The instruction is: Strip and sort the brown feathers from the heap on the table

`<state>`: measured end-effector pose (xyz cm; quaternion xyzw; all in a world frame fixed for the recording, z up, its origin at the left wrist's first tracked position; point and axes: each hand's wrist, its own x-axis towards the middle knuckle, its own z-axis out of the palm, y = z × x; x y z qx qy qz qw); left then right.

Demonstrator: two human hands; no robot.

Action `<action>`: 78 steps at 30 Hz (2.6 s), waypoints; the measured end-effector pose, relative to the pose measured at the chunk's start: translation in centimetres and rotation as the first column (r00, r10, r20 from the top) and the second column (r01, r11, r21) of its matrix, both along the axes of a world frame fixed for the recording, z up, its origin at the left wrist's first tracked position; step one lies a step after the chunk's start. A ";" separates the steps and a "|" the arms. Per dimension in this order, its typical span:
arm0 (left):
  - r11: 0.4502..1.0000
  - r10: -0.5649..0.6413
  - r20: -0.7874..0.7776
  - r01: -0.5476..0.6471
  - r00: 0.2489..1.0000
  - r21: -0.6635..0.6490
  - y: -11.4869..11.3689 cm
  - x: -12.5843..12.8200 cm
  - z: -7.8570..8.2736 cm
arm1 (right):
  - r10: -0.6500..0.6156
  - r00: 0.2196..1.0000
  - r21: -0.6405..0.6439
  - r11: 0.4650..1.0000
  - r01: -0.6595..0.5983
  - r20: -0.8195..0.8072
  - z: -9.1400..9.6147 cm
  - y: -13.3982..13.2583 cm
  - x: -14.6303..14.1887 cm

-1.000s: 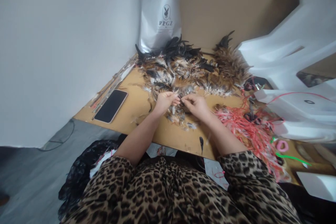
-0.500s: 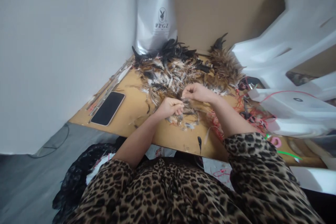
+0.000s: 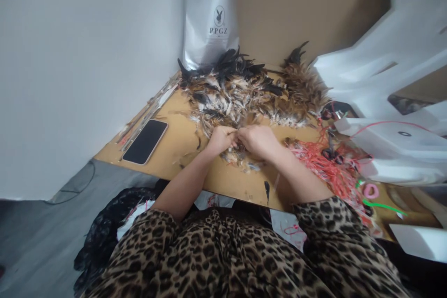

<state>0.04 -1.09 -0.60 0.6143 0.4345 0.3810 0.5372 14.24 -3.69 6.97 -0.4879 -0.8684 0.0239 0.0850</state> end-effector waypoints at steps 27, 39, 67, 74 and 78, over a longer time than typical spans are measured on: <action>0.977 0.144 0.318 -0.084 0.937 -0.196 -0.1 0.3 0.8 | -0.061 0.851 -0.023 0.998 0.057 -0.522 -3.4 0.2 0.5; 0.962 -0.267 0.008 0.267 0.964 -0.058 -0.5 0.1 0.4 | 0.155 0.975 -0.078 0.983 -0.169 -0.158 0.3 2.1 2.2; 0.686 -0.065 0.727 0.560 0.683 -0.465 -0.7 0.1 1.3 | -0.374 0.194 -0.409 0.890 -0.200 -0.907 -5.7 2.3 2.0; 0.920 -0.149 0.275 0.235 0.950 -0.313 0.1 -0.6 1.3 | -0.359 0.246 -0.391 0.915 -0.098 -0.900 -5.7 2.5 2.3; 0.945 -0.223 -0.016 0.212 0.975 -0.248 0.2 -1.0 1.3 | -0.378 0.271 -0.413 0.907 -0.083 -0.885 -5.9 2.5 2.6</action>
